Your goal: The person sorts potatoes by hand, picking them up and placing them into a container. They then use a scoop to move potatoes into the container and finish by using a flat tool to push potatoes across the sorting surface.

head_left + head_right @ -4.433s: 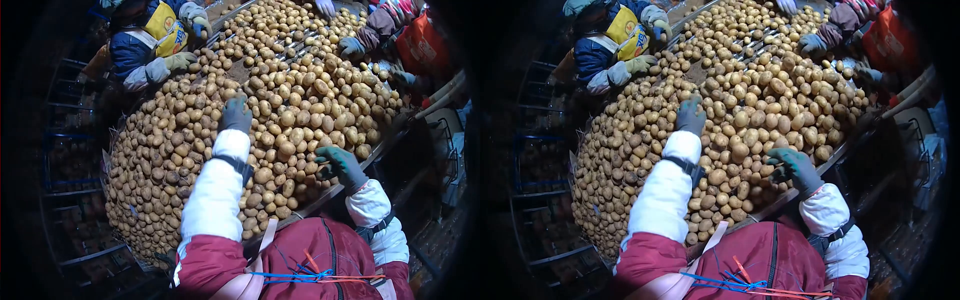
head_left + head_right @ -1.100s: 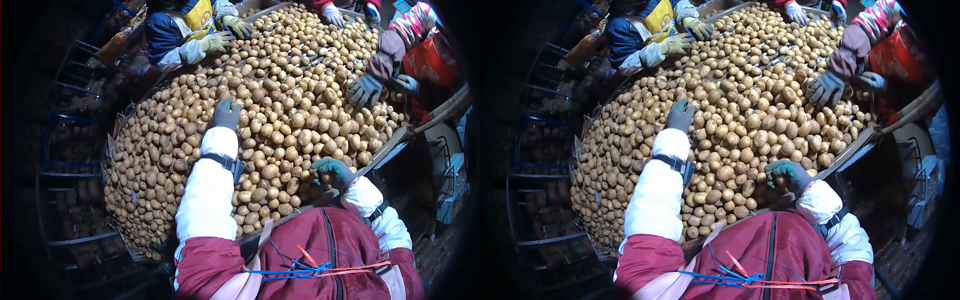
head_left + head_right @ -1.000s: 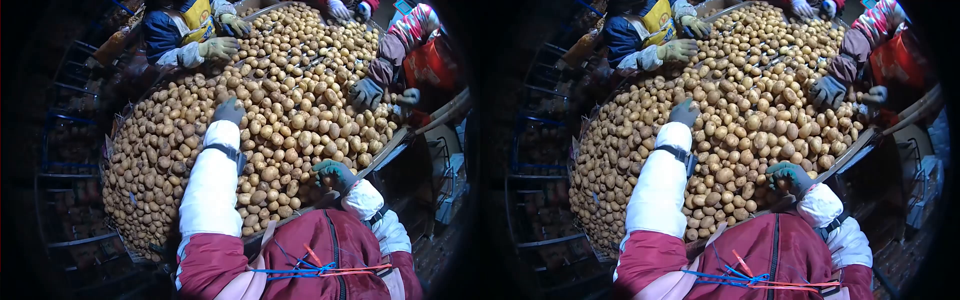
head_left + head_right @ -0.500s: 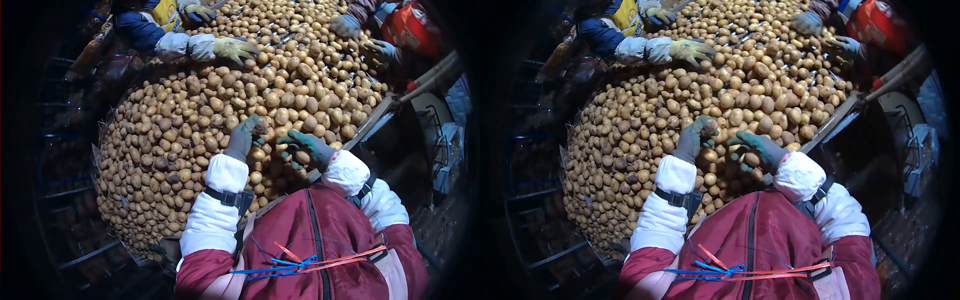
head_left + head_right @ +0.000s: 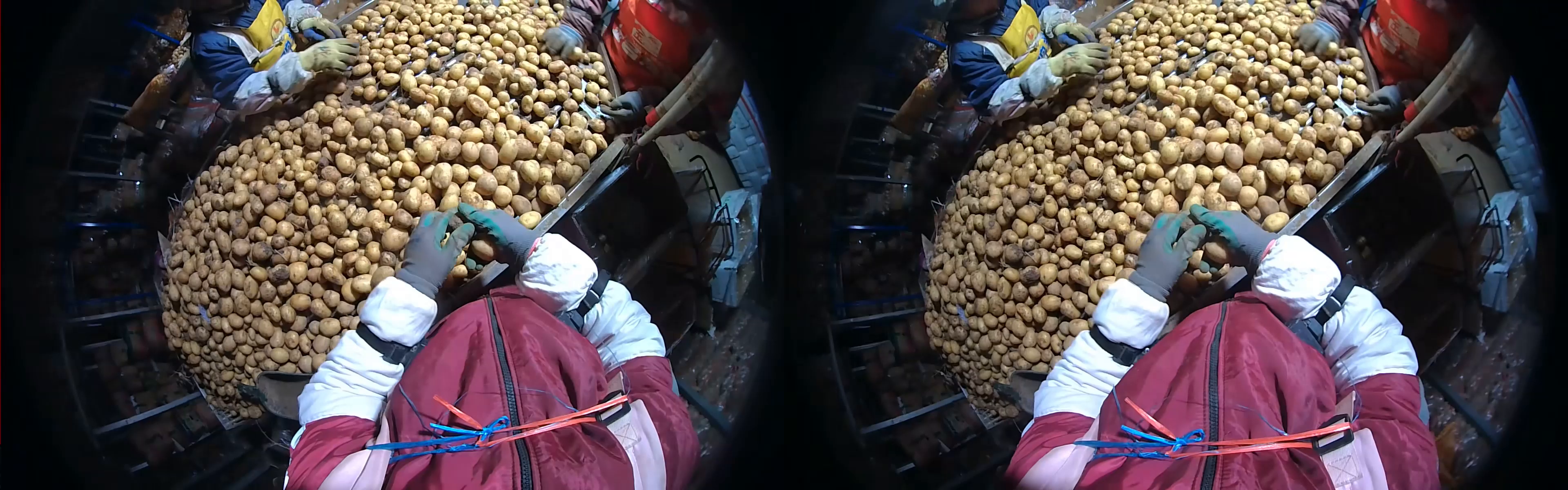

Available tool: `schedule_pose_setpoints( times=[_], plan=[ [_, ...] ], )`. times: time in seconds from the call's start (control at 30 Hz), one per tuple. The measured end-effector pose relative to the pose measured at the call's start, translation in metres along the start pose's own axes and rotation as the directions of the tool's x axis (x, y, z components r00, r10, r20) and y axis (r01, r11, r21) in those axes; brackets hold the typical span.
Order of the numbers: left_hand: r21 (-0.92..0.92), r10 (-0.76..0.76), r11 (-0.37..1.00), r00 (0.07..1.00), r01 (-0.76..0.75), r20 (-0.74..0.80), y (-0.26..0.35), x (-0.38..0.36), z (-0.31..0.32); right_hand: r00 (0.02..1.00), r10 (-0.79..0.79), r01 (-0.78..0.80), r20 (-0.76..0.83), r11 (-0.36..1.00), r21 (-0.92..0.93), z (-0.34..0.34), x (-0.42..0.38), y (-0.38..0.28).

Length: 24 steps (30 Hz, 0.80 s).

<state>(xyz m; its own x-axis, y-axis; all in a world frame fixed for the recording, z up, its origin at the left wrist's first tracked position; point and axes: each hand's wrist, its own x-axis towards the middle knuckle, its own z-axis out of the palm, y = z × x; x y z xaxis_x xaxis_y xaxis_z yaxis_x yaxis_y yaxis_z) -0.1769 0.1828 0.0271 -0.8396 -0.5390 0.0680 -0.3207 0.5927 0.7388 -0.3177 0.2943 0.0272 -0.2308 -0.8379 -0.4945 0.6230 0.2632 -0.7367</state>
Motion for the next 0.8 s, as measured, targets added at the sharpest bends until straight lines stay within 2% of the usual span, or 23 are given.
schedule_pose_setpoints(
  times=[0.03, 0.07, 0.1, 0.13, 0.17, 0.2, 0.23, 0.27, 0.3, 0.4, 0.47, 0.5, 0.57, 0.6, 0.67, 0.7, 0.73, 0.77, 0.8],
  plan=[
    [0.004, 0.004, 1.0, 1.0, -0.004, 0.0, -0.005, -0.003, 0.014, 0.999, -0.042, 0.042, 0.002, 0.992, -0.122, 0.0, -0.004, -0.003],
    [-0.33, -0.123, 0.937, 0.992, 0.117, 0.001, -0.007, -0.005, 0.028, 0.997, -0.083, 0.082, 0.008, 0.967, -0.242, -0.001, -0.006, -0.004],
    [-0.624, -0.242, 0.751, 0.969, 0.217, 0.046, -0.012, -0.007, 0.037, 0.996, -0.085, 0.085, 0.009, 0.967, -0.24, -0.004, -0.005, -0.001],
    [-0.575, -0.319, 0.75, 0.94, 0.328, 0.12, -0.008, -0.004, 0.035, 0.969, -0.231, 0.243, 0.092, 0.804, -0.542, -0.01, -0.001, 0.005],
    [-0.573, -0.317, 0.753, 0.941, 0.324, 0.116, -0.006, -0.001, 0.038, 0.917, -0.335, 0.373, 0.217, 0.525, -0.765, -0.015, 0.004, 0.009],
    [-0.687, -0.378, 0.63, 0.916, 0.362, 0.136, -0.003, 0.004, 0.043, 0.915, -0.338, 0.377, 0.22, 0.523, -0.765, -0.02, 0.01, 0.013],
    [-0.783, -0.435, 0.487, 0.885, 0.387, 0.167, -0.002, 0.007, 0.046, 0.855, -0.453, 0.468, 0.254, 0.461, -0.754, -0.023, 0.015, 0.017],
    [-0.742, -0.424, 0.579, 0.902, 0.338, 0.08, 0.012, 0.01, 0.039, 0.781, -0.555, 0.548, 0.284, 0.393, -0.739, -0.026, 0.022, 0.025],
    [-0.754, -0.443, 0.576, 0.896, 0.315, 0.035, 0.018, 0.013, 0.039, 0.764, -0.612, 0.61, 0.204, 0.582, -0.538, -0.023, 0.033, 0.034],
    [-0.822, -0.476, 0.494, 0.879, 0.284, 0.017, 0.006, 0.022, 0.05, 0.813, -0.552, 0.544, 0.184, 0.607, -0.58, -0.014, 0.018, 0.016],
    [-0.833, -0.522, 0.466, 0.853, 0.298, 0.013, 0.007, 0.024, 0.053, 0.761, -0.608, 0.513, 0.227, 0.35, -0.784, -0.012, 0.015, 0.01],
    [-0.839, -0.542, 0.452, 0.84, 0.302, 0.01, 0.007, 0.026, 0.054, 0.763, -0.605, 0.512, 0.227, 0.352, -0.784, -0.013, 0.019, 0.012],
    [-0.847, -0.579, 0.429, 0.815, 0.314, 0.008, 0.004, 0.028, 0.056, 0.597, -0.746, 0.541, 0.296, 0.101, -0.835, -0.012, 0.026, 0.019],
    [-0.851, -0.596, 0.415, 0.803, 0.321, 0.012, 0.003, 0.029, 0.057, 0.6, -0.743, 0.541, 0.296, 0.104, -0.835, -0.013, 0.025, 0.02],
    [-0.86, -0.625, 0.385, 0.78, 0.335, 0.024, 0.002, 0.032, 0.058, 0.733, -0.633, 0.402, 0.249, 0.107, -0.91, -0.003, 0.015, 0.006],
    [-0.864, -0.638, 0.37, 0.77, 0.342, 0.032, 0.002, 0.034, 0.057, 0.735, -0.63, 0.403, 0.251, 0.108, -0.909, 0.005, 0.013, -0.002],
    [-0.867, -0.653, 0.35, 0.756, 0.354, 0.045, 0.001, 0.034, 0.057, 0.89, -0.438, 0.251, -0.128, 0.704, -0.665, 0.017, 0.012, -0.011],
    [-0.87, -0.666, 0.329, 0.743, 0.368, 0.062, 0.001, 0.034, 0.057, 0.946, -0.033, -0.009, -0.322, 0.992, -0.129, 0.022, 0.012, -0.015],
    [-0.872, -0.678, 0.304, 0.73, 0.384, 0.085, -0.001, 0.034, 0.055, 0.946, -0.032, -0.01, -0.321, 0.992, -0.129, 0.02, 0.013, -0.014]
  ],
)
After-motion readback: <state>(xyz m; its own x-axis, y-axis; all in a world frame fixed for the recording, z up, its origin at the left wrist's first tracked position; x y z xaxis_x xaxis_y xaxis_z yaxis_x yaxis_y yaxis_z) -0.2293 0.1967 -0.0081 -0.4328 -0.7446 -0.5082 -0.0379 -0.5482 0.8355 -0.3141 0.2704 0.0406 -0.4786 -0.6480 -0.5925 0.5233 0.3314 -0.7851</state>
